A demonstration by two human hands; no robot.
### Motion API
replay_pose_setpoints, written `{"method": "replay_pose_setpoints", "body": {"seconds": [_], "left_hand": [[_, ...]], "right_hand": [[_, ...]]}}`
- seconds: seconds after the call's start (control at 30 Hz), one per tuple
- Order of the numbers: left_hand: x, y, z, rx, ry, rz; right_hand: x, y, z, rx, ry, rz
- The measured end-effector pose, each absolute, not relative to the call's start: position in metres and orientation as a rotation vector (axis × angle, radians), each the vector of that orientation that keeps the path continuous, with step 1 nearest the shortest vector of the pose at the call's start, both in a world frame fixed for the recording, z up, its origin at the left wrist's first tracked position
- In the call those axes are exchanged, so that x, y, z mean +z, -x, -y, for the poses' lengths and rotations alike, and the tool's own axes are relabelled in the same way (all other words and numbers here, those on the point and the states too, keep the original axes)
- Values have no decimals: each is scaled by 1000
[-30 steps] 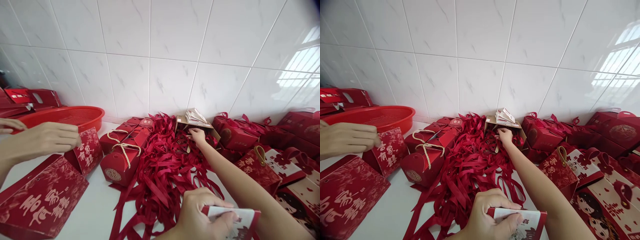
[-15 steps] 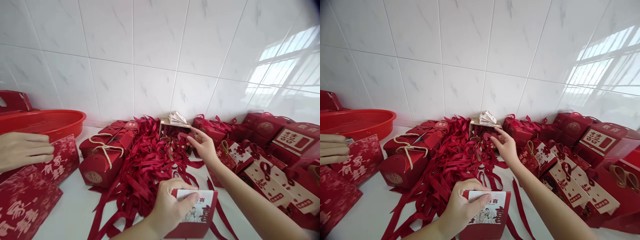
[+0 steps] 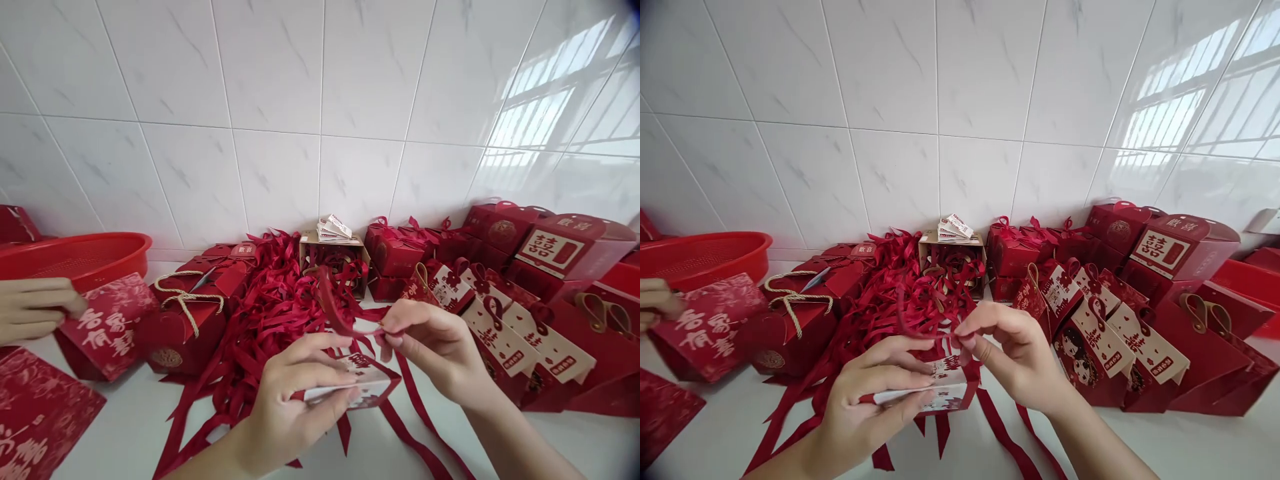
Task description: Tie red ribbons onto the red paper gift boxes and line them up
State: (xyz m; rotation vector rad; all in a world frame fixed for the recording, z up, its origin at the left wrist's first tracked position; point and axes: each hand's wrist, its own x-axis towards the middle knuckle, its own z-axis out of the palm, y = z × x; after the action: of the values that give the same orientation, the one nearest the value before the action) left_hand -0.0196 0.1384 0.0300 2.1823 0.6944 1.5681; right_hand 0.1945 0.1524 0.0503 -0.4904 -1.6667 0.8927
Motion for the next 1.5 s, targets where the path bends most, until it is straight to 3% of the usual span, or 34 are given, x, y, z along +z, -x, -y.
{"method": "replay_pose_setpoints", "body": {"seconds": [0.27, 0.43, 0.83, 1.03, 1.3, 1.5], "left_hand": [[42, 41, -115, 1424, -2815, -641], [47, 30, -117, 1501, -2802, -449], [38, 20, -127, 1430, -2758, -469], [27, 19, -134, 1473, -2564, -467], [5, 21, -165, 1482, -1865, -1044], [-2, 24, -170, 1433, -1784, -1020]], "right_hand": [[48, -193, -145, 1033, 323, 1755], [43, -186, -141, 1097, 173, 1721], [40, -179, -132, 1424, 182, 1518], [36, -176, -139, 1418, 295, 1473], [38, -200, -149, 1091, 257, 1633], [33, -188, -145, 1083, 485, 1803]]}}
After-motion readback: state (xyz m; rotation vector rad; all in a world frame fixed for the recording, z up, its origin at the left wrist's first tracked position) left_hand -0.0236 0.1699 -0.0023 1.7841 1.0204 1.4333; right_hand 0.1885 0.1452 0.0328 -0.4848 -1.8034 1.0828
